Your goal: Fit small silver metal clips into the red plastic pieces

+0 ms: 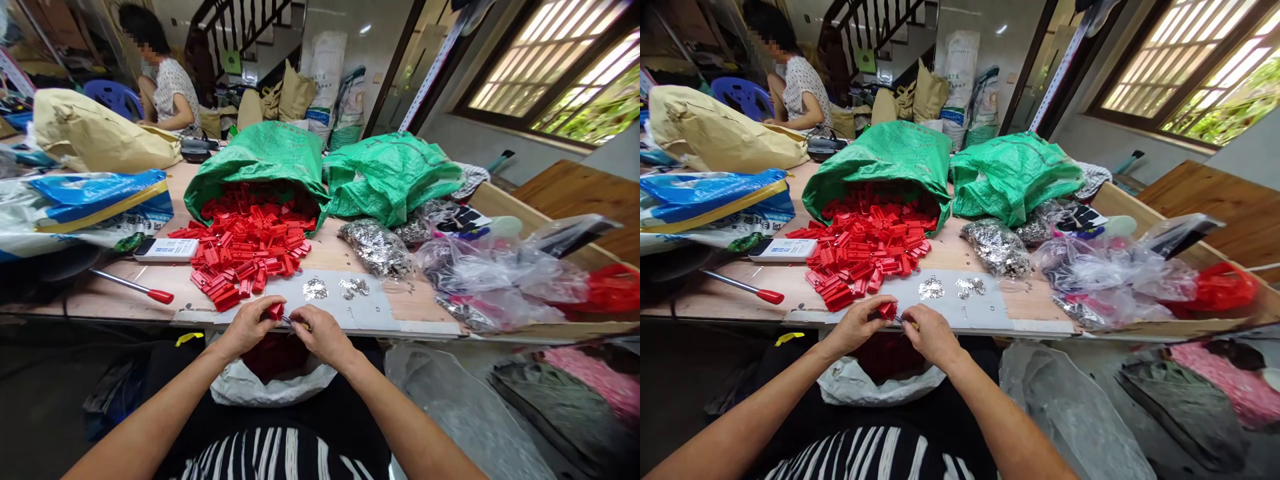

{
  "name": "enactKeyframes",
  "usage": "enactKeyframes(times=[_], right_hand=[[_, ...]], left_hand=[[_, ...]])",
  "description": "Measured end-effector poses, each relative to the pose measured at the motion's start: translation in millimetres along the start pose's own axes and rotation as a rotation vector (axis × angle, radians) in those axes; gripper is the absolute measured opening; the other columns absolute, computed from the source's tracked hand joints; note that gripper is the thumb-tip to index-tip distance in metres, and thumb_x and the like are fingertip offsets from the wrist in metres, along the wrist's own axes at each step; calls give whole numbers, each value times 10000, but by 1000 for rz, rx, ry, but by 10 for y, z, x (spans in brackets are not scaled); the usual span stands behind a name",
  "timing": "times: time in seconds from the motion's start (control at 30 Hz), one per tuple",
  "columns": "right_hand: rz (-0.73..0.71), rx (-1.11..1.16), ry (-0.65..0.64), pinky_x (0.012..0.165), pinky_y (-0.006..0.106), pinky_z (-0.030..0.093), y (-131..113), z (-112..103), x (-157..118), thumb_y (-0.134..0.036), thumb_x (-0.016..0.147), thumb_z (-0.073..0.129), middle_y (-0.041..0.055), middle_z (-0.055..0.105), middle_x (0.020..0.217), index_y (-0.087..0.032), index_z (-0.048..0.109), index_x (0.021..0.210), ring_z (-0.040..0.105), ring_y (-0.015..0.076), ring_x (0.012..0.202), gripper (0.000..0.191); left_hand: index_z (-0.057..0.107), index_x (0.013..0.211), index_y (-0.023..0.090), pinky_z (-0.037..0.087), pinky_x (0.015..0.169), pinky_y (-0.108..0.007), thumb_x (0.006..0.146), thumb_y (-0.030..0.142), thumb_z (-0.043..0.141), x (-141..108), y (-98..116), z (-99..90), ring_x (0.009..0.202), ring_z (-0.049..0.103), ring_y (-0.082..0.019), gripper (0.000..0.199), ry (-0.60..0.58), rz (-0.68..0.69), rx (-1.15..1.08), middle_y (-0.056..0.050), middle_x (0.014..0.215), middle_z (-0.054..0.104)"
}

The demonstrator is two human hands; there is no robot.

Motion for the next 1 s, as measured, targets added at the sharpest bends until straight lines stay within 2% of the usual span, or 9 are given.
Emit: enactKeyframes(times=[0.13,0.33,0.57,0.77,0.9,1.0], right_hand=[[-9,-43,-3,779,278,431,9,35,-4,-156,851,520,39,623,908,-209,609,946,581,164,863,141],[12,-103,-10,754,266,441,-33,73,-21,-154,870,497,44,611,924,-223,605,953,591,171,867,152],[124,-216,36,665,258,426,-166,168,-3,-149,886,446,49,598,902,-211,581,932,586,168,788,155],[96,-91,46,775,265,432,-144,89,-56,-184,890,471,35,589,944,-212,558,1002,576,161,879,144],[11,29,117,825,280,424,-131,-12,-158,-189,922,403,56,564,1020,-211,514,1081,551,164,949,195],[7,93,123,807,283,419,-117,-75,-237,-187,920,393,49,579,1010,-216,497,1074,553,163,925,188]], left_hand=[[610,1109,243,471,855,-327,748,198,616,7,13,-3,913,627,-192,364,-17,-13,-12,-29,982,691],[619,1066,234,472,799,-299,748,218,635,20,23,-1,837,627,-178,319,-33,2,-16,-14,912,690],[637,1042,219,464,818,-298,734,152,612,29,1,2,847,629,-179,316,-16,-26,-51,-20,933,703],[656,1027,209,449,816,-286,697,140,657,-18,35,-6,841,622,-180,337,31,-68,-136,-22,917,704],[661,986,215,431,835,-292,692,135,673,-116,91,-27,872,608,-184,305,83,-58,-138,-30,928,687],[644,970,216,429,844,-288,696,157,689,-195,152,-54,889,601,-179,283,149,-90,-235,-32,948,661]])
Point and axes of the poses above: each hand's wrist, its own x-axis towards the middle knuckle, its own z-axis out of the palm, y = z × x, the point moved 4 cm from there along x, towards the middle knuckle
